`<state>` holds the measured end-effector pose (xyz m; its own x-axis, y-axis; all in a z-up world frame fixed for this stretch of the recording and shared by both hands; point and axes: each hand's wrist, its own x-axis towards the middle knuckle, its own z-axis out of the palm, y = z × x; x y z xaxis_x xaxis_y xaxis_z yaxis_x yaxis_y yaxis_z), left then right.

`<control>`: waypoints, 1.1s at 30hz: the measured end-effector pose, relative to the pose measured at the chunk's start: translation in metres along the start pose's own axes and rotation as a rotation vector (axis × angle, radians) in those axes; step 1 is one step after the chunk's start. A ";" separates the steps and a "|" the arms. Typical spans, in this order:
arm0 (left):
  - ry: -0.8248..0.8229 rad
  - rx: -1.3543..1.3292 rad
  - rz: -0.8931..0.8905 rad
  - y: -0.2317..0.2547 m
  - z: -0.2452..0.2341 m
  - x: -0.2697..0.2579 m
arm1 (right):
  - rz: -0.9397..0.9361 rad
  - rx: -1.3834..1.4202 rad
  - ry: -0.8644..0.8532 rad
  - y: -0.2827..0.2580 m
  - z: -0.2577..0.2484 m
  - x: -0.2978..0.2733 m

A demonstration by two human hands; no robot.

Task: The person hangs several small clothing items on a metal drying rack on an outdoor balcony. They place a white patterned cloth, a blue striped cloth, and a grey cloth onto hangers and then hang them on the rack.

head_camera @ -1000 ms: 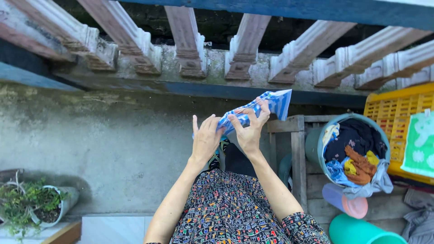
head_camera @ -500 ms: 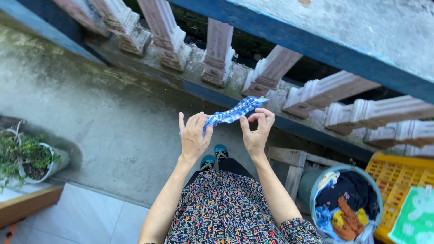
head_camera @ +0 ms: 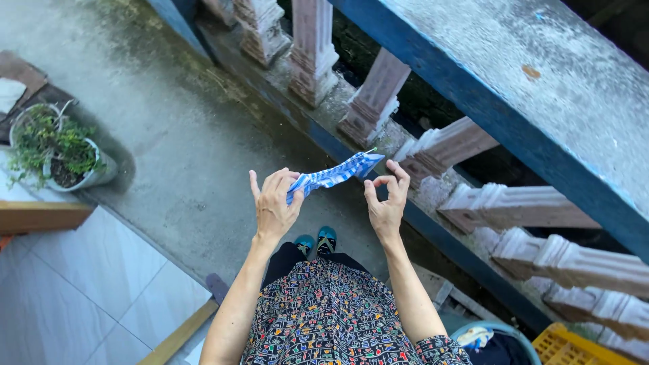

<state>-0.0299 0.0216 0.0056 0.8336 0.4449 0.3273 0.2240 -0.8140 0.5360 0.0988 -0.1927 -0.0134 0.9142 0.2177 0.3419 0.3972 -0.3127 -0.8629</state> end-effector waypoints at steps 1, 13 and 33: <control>0.013 0.006 -0.015 -0.002 -0.002 -0.002 | -0.010 0.007 -0.016 0.001 0.003 0.002; -0.002 -0.067 -0.200 -0.034 -0.018 -0.024 | -0.058 -0.042 -0.369 -0.027 0.043 0.013; -0.005 0.085 -0.194 -0.169 -0.086 0.009 | -0.102 -0.119 -0.531 -0.078 0.203 0.008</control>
<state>-0.1030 0.1951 -0.0150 0.7733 0.5946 0.2202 0.4220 -0.7418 0.5212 0.0585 0.0216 -0.0188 0.7164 0.6791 0.1598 0.5159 -0.3615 -0.7766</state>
